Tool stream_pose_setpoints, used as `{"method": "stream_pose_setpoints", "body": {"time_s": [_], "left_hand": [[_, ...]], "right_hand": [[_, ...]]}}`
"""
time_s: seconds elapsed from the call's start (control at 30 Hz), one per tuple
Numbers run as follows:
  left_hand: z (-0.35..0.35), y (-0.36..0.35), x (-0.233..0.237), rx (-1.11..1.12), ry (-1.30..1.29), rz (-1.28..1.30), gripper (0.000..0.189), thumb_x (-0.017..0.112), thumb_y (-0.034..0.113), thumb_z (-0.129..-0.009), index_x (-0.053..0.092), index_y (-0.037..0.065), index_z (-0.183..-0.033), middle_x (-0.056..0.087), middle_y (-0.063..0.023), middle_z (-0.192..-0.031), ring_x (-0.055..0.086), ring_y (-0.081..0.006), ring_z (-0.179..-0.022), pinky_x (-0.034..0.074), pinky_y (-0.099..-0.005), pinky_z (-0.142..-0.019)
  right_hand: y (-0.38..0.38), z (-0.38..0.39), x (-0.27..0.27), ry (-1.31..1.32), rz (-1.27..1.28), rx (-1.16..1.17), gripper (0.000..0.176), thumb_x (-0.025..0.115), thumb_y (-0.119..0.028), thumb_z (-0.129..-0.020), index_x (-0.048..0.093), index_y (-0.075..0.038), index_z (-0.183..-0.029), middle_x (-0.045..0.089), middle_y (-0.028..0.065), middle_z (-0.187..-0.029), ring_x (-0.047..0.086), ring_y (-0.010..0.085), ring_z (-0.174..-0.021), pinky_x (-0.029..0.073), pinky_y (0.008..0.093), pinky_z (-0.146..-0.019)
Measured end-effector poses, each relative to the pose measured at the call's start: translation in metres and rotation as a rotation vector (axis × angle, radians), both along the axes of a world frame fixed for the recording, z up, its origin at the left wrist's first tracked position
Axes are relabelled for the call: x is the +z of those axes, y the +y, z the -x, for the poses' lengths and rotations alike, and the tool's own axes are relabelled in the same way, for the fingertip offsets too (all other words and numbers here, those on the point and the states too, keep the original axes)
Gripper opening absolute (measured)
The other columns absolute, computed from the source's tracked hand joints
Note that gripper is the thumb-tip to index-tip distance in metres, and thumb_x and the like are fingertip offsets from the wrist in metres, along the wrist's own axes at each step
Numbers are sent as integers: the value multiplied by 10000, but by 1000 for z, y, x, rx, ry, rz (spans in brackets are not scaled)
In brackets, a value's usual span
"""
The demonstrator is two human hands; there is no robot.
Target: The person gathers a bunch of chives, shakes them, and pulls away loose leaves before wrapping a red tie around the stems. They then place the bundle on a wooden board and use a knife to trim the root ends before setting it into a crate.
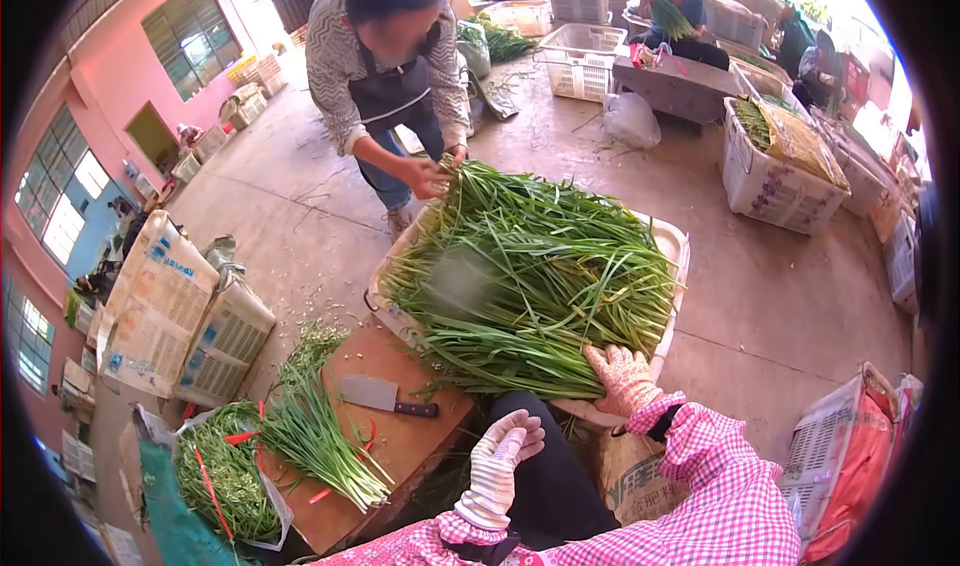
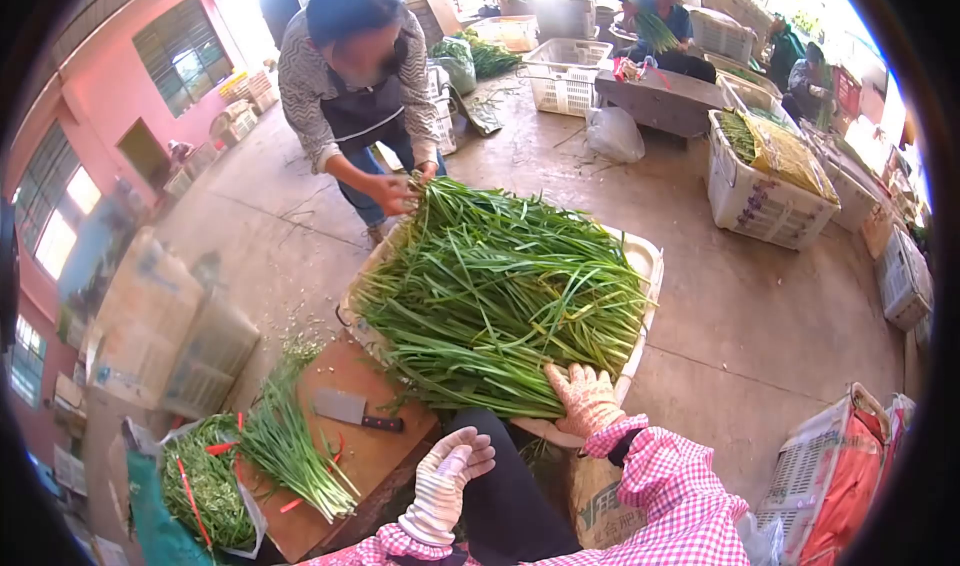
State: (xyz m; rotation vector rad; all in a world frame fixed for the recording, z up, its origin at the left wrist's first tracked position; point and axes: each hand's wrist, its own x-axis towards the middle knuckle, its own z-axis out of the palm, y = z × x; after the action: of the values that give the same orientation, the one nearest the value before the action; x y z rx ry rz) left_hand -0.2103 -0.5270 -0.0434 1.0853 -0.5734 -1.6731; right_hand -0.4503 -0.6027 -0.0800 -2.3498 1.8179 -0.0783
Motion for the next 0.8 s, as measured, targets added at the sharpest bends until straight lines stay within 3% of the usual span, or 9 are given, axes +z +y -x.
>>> {"method": "stream_pose_setpoints", "body": {"time_s": [0.1, 0.17, 0.37, 0.43, 0.5, 0.57, 0.67, 0.77, 0.8], "left_hand": [[5, -3, -8, -22, 148, -65, 288, 563, 120, -936, 577, -4, -1196, 650, -184, -1113, 656, -300, -994, 533, -450, -912], [10, -5, -10, -37, 201, -105, 284, 554, 118, -940, 573, -7, -1195, 642, -188, -1121, 644, -309, -1021, 518, -470, -933], [17, -16, -23, -94, 446, -199, 303, 549, 107, -938, 543, -7, -1219, 614, -197, -1167, 615, -322, -1076, 488, -492, -970], [27, -20, -25, -108, 443, -189, 312, 549, 97, -939, 531, -5, -1233, 605, -191, -1185, 611, -311, -1084, 494, -469, -967], [44, -19, -5, -75, 48, -5, 310, 550, 85, -940, 529, -4, -1237, 605, -175, -1186, 608, -295, -1091, 505, -445, -953], [51, -25, 0, -76, 5, 62, 319, 553, 71, -938, 523, 0, -1248, 605, -160, -1186, 604, -282, -1097, 508, -426, -948], [51, -40, -14, -139, 401, -227, 293, 541, 169, -959, 520, 22, -1211, 606, -161, -1185, 588, -305, -1120, 487, -470, -968], [63, -39, -29, -187, 446, -424, 270, 531, 255, -969, 535, 52, -1147, 612, -125, -1152, 576, -282, -1114, 483, -490, -950], [64, -41, -55, -242, 522, -333, 287, 536, 320, -965, 538, 81, -1122, 591, -102, -1149, 569, -264, -1081, 466, -493, -944]], "right_hand": [[-2, -2, -3, 21, 14, -15, 856, 743, -270, -669, 355, -147, -1422, 539, 174, -1129, 536, 334, -1064, 432, 476, -837], [-15, 0, 4, 31, -133, -50, 796, 722, -249, -699, 364, -167, -1405, 561, 178, -1098, 570, 338, -1031, 475, 490, -807], [-51, 15, 48, -105, -279, 43, 694, 663, -237, -715, 433, -124, -1360, 648, 198, -994, 636, 366, -942, 505, 447, -818], [-60, 19, 51, -156, -291, 84, 674, 657, -235, -712, 452, -116, -1342, 666, 187, -955, 651, 361, -899, 514, 445, -800], [-65, 20, 49, -129, -294, 75, 652, 664, -235, -700, 474, -106, -1310, 669, 196, -945, 648, 368, -903, 514, 450, -780], [-53, 19, 41, -151, -237, 96, 609, 667, -230, -712, 485, -84, -1275, 661, 223, -926, 649, 376, -891, 513, 458, -789], [-36, 8, 32, -71, -211, 74, 636, 661, -226, -717, 456, -80, -1301, 655, 212, -987, 643, 407, -884, 520, 447, -780], [-41, 8, 51, -118, -268, 69, 654, 665, -222, -713, 445, -82, -1314, 650, 209, -1003, 644, 404, -882, 519, 452, -776], [-41, 5, 58, -108, -176, 96, 647, 664, -217, -706, 451, -74, -1300, 647, 215, -960, 646, 398, -862, 522, 459, -742]]}}
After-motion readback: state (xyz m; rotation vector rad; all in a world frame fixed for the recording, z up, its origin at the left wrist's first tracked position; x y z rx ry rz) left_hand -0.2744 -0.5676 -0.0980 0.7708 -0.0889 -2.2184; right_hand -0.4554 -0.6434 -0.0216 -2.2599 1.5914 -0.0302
